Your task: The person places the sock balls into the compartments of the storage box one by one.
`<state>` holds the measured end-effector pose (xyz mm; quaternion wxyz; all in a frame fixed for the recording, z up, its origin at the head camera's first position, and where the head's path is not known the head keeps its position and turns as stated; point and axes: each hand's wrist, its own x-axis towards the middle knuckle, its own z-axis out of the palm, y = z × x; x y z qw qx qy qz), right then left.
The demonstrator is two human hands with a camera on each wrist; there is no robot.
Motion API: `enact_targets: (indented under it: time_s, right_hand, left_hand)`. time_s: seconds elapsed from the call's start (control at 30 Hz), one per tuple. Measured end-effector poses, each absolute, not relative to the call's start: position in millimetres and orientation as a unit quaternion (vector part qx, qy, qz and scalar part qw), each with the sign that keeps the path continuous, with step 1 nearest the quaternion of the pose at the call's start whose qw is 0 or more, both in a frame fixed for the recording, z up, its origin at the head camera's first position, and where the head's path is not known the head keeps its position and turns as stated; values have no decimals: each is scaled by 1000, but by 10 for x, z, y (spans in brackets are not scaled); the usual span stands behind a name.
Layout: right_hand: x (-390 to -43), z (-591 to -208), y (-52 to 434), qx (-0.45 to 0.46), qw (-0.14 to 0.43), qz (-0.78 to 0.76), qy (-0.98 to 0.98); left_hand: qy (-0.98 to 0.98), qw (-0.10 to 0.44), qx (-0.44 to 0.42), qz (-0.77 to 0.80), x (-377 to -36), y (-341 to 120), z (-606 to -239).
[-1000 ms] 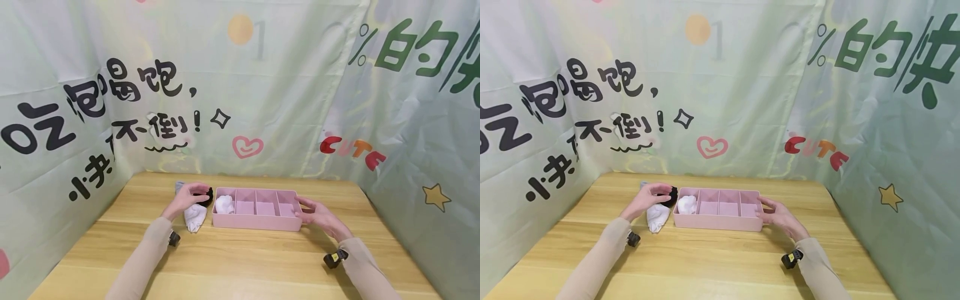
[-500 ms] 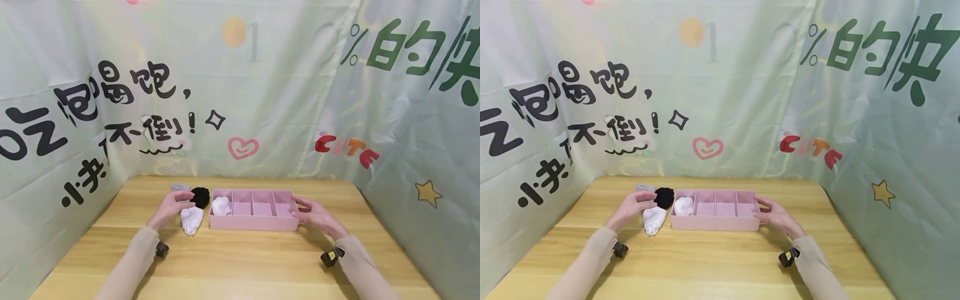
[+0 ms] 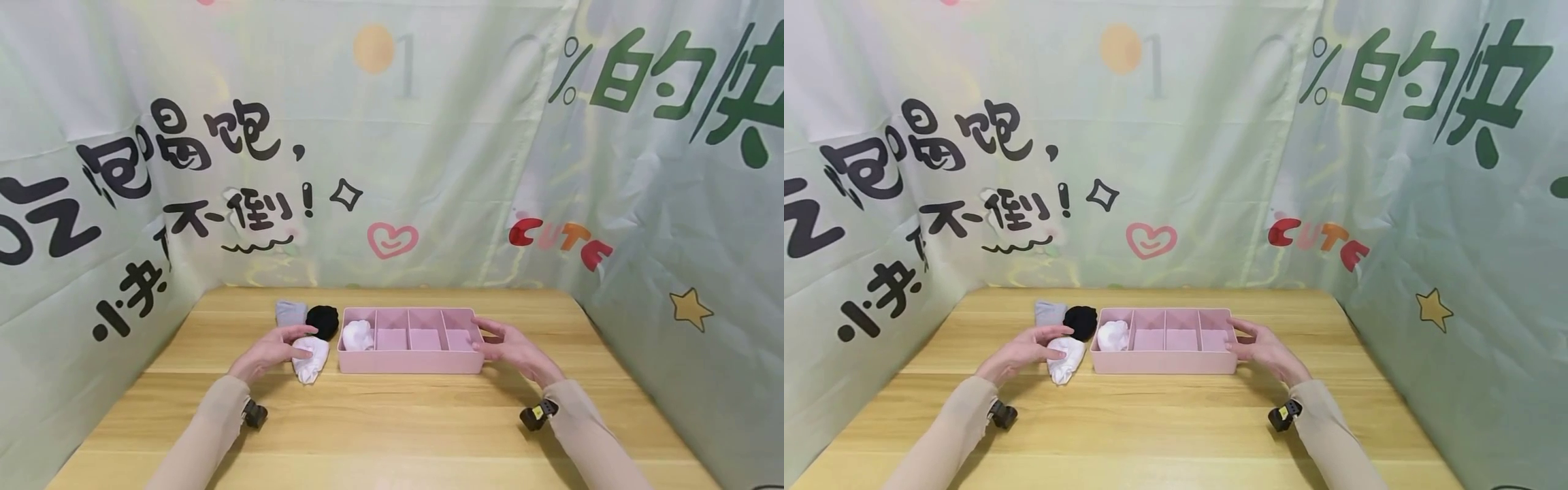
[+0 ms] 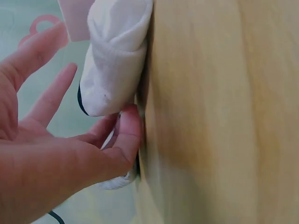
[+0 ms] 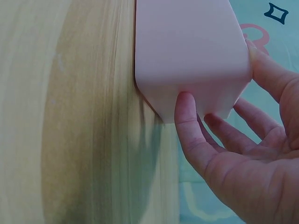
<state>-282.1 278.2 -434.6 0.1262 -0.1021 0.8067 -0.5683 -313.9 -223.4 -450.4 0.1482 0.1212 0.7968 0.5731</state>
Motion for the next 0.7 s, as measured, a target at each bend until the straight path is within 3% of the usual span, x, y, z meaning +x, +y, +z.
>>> enact_targets:
  time_s: [0.1, 0.7]
  right_hand:
    - [-2822, -4344, 2777, -98, 129, -567, 808]
    - [-2865, -4366, 2811, -97, 128, -558, 814]
  left_hand:
    - [787, 174, 136, 576, -3133, -2253, -4515]
    - [838, 194, 130, 494, -3221, -2226, -4472]
